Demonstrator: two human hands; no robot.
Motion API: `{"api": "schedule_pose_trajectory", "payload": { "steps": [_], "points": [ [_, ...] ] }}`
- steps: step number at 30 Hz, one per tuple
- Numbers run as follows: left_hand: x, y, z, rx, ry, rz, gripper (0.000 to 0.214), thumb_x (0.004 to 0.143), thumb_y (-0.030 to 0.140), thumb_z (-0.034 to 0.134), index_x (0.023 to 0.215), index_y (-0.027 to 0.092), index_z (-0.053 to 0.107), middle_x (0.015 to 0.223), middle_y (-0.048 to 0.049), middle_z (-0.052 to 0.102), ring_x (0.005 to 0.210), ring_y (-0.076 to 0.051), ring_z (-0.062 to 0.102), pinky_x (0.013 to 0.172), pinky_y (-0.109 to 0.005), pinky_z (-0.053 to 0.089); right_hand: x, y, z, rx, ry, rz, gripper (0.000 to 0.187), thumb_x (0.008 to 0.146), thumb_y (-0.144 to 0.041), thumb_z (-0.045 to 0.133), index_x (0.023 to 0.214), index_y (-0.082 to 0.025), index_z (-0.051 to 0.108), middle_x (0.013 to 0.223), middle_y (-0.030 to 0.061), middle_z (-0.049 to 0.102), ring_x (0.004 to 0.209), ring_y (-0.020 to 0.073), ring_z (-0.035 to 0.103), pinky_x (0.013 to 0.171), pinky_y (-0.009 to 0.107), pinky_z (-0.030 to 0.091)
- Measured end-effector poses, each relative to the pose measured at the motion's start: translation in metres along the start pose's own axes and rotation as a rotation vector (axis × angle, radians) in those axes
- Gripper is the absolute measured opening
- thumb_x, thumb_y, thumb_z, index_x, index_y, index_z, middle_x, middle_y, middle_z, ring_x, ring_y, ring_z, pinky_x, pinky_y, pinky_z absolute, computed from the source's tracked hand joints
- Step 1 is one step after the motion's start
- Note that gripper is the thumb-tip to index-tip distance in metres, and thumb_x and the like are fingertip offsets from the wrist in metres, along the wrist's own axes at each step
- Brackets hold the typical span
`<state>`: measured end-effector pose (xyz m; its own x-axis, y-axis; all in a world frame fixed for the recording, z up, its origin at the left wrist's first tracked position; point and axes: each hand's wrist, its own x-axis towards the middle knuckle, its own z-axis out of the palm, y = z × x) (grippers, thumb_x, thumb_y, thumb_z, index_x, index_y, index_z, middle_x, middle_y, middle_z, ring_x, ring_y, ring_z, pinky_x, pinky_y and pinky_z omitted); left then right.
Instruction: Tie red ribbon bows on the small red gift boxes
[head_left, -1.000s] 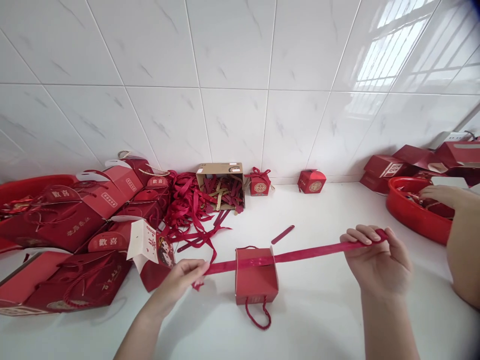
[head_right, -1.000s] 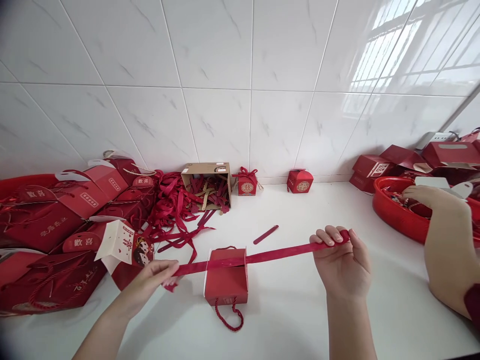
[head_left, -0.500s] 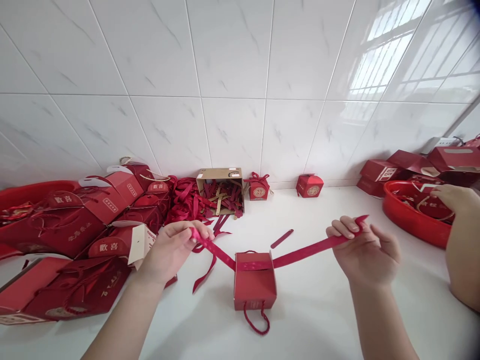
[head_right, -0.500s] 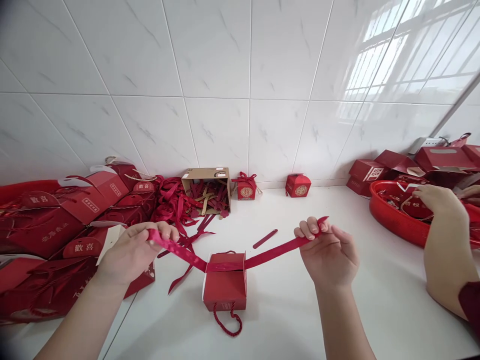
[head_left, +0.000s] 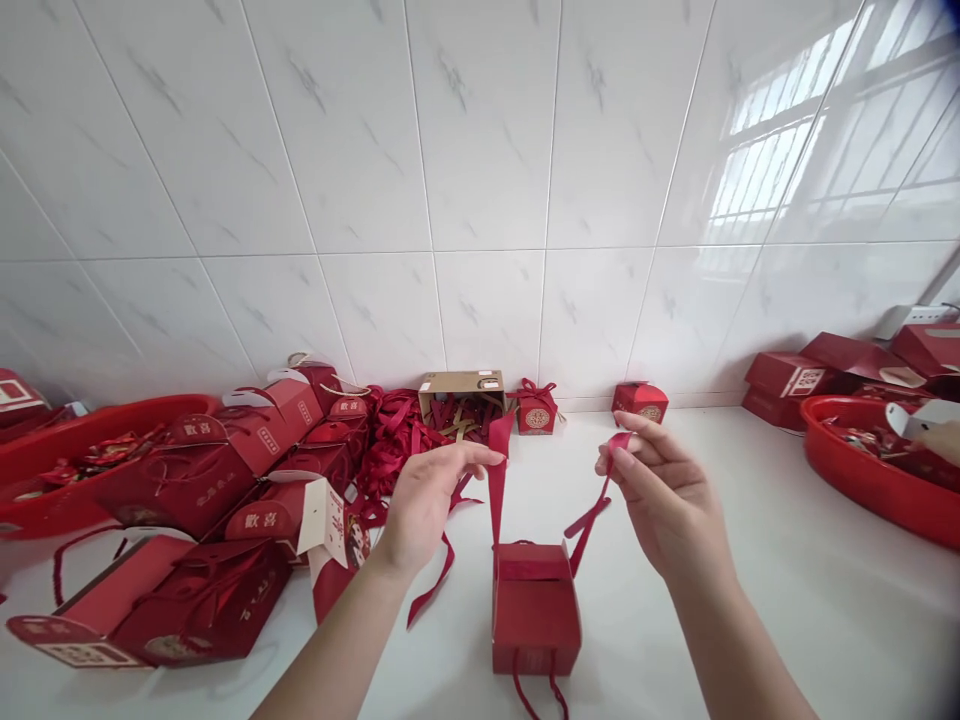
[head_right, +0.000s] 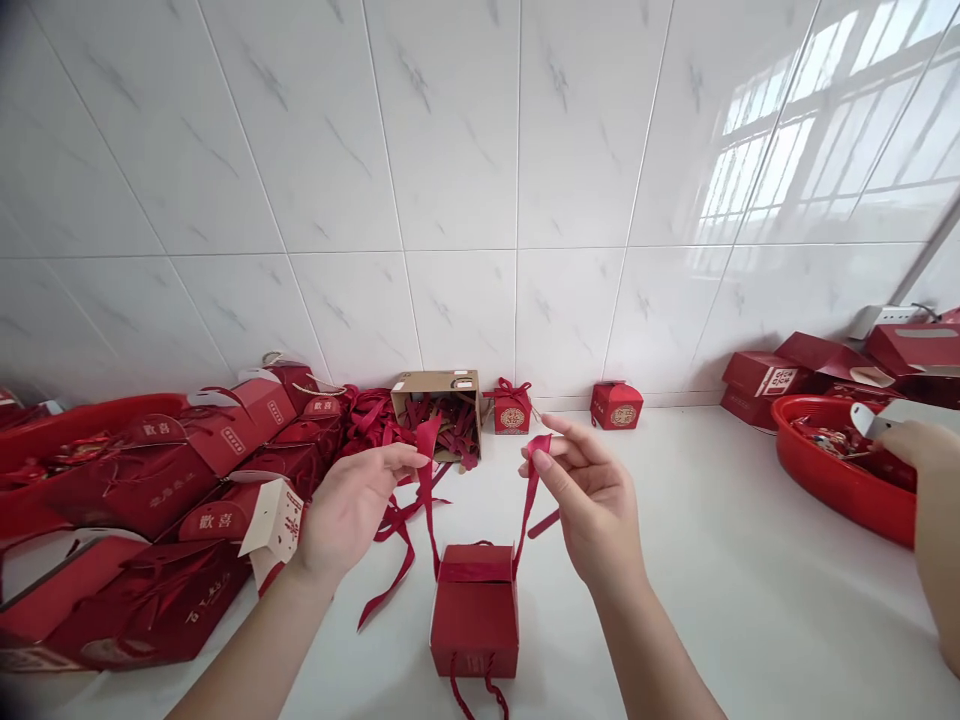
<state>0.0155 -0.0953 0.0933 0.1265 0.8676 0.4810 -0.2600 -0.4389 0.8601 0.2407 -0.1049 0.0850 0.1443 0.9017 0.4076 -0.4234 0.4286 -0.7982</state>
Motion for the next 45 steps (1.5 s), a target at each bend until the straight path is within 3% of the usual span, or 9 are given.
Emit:
{"api": "schedule_pose_trajectory", "payload": {
  "steps": [3, 8, 15, 23, 27, 33, 36, 39, 45],
  "points": [
    [0.000, 0.004, 0.008, 0.065, 0.085, -0.059, 0.009, 0.078, 0.026, 0.071, 0.085, 0.023, 0.074, 0.081, -0.0003, 0.072, 0.081, -0.013, 0.063, 0.075, -0.021, 0.047, -0.001, 0.001, 0.008, -0.063, 0.047, 0.038, 0.032, 0.074, -0.029, 0.078, 0.105, -0.026, 0.070, 0.074, -0.0009, 0.070, 0.073, 0.0151, 0.068, 0.073, 0.028, 0.055],
    [0.001, 0.010, 0.018, 0.014, 0.150, -0.110, 0.035, 0.075, 0.026, 0.075, 0.108, 0.026, 0.064, 0.080, 0.0025, 0.069, 0.078, -0.010, 0.063, 0.074, -0.019, 0.047, -0.002, 0.003, 0.014, -0.132, 0.086, 0.046, 0.024, 0.071, -0.032, 0.080, 0.091, -0.023, 0.070, 0.078, 0.0028, 0.073, 0.076, 0.0202, 0.069, 0.067, 0.031, 0.057],
    [-0.003, 0.010, 0.023, -0.019, 0.121, -0.108, 0.023, 0.079, 0.028, 0.072, 0.097, 0.022, 0.060, 0.076, 0.0031, 0.066, 0.081, -0.011, 0.065, 0.083, -0.022, 0.048, -0.006, -0.002, 0.020, -0.196, 0.141, 0.055, 0.026, 0.070, -0.036, 0.080, 0.088, -0.021, 0.068, 0.077, 0.0040, 0.073, 0.071, 0.0188, 0.068, 0.057, 0.026, 0.055],
    [-0.008, 0.016, 0.037, 0.104, -0.080, -0.135, 0.034, 0.083, 0.022, 0.067, 0.110, 0.025, 0.046, 0.079, 0.0045, 0.063, 0.074, -0.008, 0.060, 0.070, -0.020, 0.048, -0.007, -0.006, 0.042, -0.393, -0.086, 0.136, 0.016, 0.072, -0.031, 0.071, 0.077, -0.017, 0.073, 0.053, -0.0009, 0.061, 0.045, 0.0114, 0.056, 0.042, 0.022, 0.047],
    [-0.007, 0.013, 0.039, 0.161, -0.107, -0.177, 0.039, 0.080, 0.021, 0.069, 0.106, 0.024, 0.040, 0.078, 0.0044, 0.061, 0.073, -0.010, 0.057, 0.069, -0.023, 0.048, -0.012, -0.004, 0.042, -0.389, -0.234, 0.144, 0.017, 0.077, -0.029, 0.062, 0.081, -0.017, 0.074, 0.053, -0.0022, 0.057, 0.039, 0.0083, 0.049, 0.038, 0.022, 0.042],
    [-0.004, 0.008, 0.033, 0.207, -0.151, -0.185, 0.044, 0.075, 0.024, 0.073, 0.104, 0.025, 0.040, 0.082, 0.0042, 0.054, 0.068, -0.009, 0.051, 0.064, -0.022, 0.045, -0.015, 0.003, 0.030, -0.402, -0.442, -0.040, 0.018, 0.082, -0.024, 0.060, 0.094, -0.023, 0.075, 0.074, 0.0012, 0.057, 0.057, 0.0105, 0.050, 0.048, 0.023, 0.043],
    [-0.003, 0.009, 0.029, 0.256, -0.240, -0.234, 0.037, 0.079, 0.023, 0.068, 0.106, 0.025, 0.044, 0.088, 0.0021, 0.055, 0.069, -0.010, 0.052, 0.063, -0.023, 0.044, -0.013, 0.007, 0.024, -0.368, -0.493, -0.068, 0.017, 0.088, -0.025, 0.058, 0.094, -0.025, 0.074, 0.077, 0.0015, 0.059, 0.059, 0.0105, 0.051, 0.051, 0.024, 0.045],
    [-0.003, 0.009, 0.022, 0.246, -0.341, -0.321, 0.026, 0.083, 0.019, 0.059, 0.107, 0.024, 0.049, 0.079, 0.0020, 0.058, 0.074, -0.013, 0.054, 0.068, -0.026, 0.042, -0.008, 0.011, 0.017, -0.369, -0.585, -0.105, 0.019, 0.092, -0.024, 0.054, 0.092, -0.026, 0.073, 0.081, 0.0028, 0.062, 0.067, 0.0133, 0.058, 0.056, 0.026, 0.050],
    [-0.004, -0.003, 0.012, -0.003, -0.206, -0.425, 0.022, 0.079, 0.014, 0.058, 0.099, 0.019, 0.053, 0.074, 0.0015, 0.060, 0.074, -0.014, 0.057, 0.075, -0.028, 0.042, -0.001, 0.020, 0.000, -0.728, -0.727, -0.556, 0.038, 0.093, -0.007, 0.040, 0.110, -0.029, 0.066, 0.099, 0.0064, 0.067, 0.094, 0.0209, 0.059, 0.077, 0.037, 0.054]
  ]
}}
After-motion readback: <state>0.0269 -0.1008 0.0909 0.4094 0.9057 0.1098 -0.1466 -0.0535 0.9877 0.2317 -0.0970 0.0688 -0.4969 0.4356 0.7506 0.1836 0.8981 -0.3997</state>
